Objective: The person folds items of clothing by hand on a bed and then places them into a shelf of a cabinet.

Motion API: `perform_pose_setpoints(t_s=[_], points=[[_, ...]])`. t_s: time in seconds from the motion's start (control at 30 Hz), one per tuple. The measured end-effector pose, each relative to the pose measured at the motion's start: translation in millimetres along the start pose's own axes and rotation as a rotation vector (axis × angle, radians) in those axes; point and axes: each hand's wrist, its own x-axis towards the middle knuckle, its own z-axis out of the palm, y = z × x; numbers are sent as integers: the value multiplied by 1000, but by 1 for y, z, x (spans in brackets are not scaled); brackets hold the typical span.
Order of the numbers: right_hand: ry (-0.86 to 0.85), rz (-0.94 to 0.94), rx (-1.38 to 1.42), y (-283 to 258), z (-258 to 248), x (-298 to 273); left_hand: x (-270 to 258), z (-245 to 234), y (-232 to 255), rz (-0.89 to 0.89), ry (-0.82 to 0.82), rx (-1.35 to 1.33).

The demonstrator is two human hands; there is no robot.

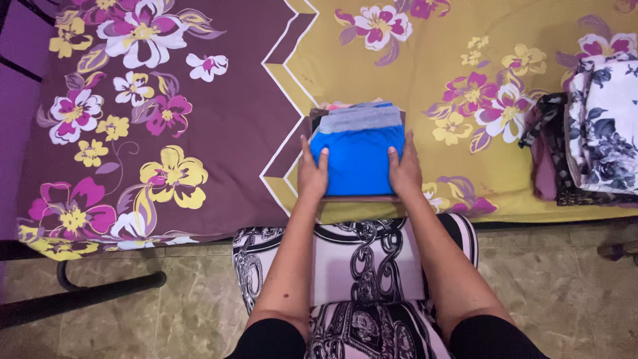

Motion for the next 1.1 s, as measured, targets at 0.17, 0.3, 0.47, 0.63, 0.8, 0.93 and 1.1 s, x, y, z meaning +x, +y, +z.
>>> perform_pose_setpoints(t_s=[0.17, 0.3, 0.47, 0.63, 0.8, 0.93, 1.1], points=[[-30, 28, 148, 25, 2, 4, 32, 3, -46, -118, -169, 17], [-227, 262, 373, -6, -22, -11, 25, -16, -29, -313, -370, -38], [-437, 567, 484, -59, -64, -23, 5, -34, -6, -483, -510, -325], [-528, 657, 393, -53, -66, -23, 5, -16, -29, -430, -400, -358], [-584, 591, 346, -39, -70, -22, 12, 2, -50, -146, -220, -12], [-543, 494, 528, -24, -61, -20, 2, -6, -31, -79, -223, 19], [-402, 390, 142, -20, -61, -21, -39, -35, 17, 69, 100, 154]])
